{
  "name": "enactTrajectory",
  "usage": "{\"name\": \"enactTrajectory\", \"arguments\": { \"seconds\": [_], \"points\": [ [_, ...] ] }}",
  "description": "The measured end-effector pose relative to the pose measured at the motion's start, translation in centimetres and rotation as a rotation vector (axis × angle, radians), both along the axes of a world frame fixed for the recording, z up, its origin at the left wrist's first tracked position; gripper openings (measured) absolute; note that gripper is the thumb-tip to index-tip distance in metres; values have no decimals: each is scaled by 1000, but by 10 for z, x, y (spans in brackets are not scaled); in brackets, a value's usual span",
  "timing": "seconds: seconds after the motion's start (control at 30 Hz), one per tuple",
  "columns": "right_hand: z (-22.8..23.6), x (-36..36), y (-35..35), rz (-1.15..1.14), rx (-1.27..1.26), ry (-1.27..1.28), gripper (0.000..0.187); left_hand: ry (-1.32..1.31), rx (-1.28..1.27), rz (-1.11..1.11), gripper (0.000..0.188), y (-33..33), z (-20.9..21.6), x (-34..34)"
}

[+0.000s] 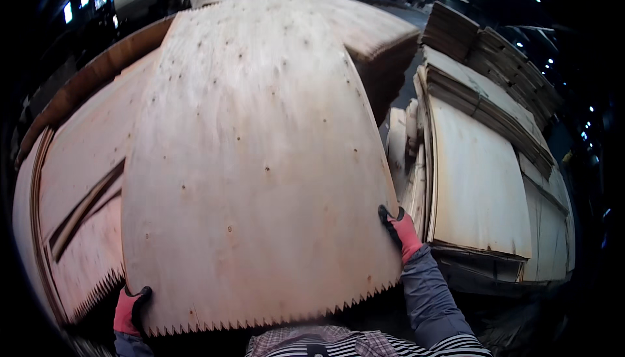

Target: The person repeatedly picks up thin wooden sheets with serrated edges, places them on a roller machine, and wipes the surface with gloved hands. The person stacks processed sheets to the side and continues the cycle with new sheets from a nearby pile.

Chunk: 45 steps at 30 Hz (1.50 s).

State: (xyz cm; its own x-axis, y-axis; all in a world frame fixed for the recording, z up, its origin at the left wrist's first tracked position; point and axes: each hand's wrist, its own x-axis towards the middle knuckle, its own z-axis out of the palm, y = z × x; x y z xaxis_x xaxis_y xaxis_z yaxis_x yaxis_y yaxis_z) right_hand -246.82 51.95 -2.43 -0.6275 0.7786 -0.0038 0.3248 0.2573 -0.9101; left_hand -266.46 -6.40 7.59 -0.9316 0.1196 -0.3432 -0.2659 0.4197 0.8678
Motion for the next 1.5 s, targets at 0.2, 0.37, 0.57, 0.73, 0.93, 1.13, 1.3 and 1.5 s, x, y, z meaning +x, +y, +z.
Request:
{"name": "enactTrajectory", "arguments": {
  "seconds": [0.2,0.37,0.57,0.73,0.93,1.13,1.3,1.5],
  "points": [
    [-124,97,-37,30,-83,-141,33,-143,-68,197,43,-80,-85,119],
    [-170,118,-30,158,-13,-79,35,-165,-5,93,40,-89,-96,139],
    [-48,83,-48,203,-599,-271,51,-309,-36,-169,46,-108,-105,128],
    [-103,2,53,272,-685,224,50,-222,390,-167,44,-92,-78,57],
    [-111,-116,33,336,-629,171,56,-86,-26,65,45,-48,-73,-6],
    [-104,-86,40,390,-908,262,36,-177,148,-9,31,-69,-104,-33],
    [-58,-41,55,220,-724,131,30,-119,419,50,39,-55,-117,-30],
    [87,-39,-16,132,-597,88,38,-6,407,-49,45,34,-49,-37]
  ]
}}
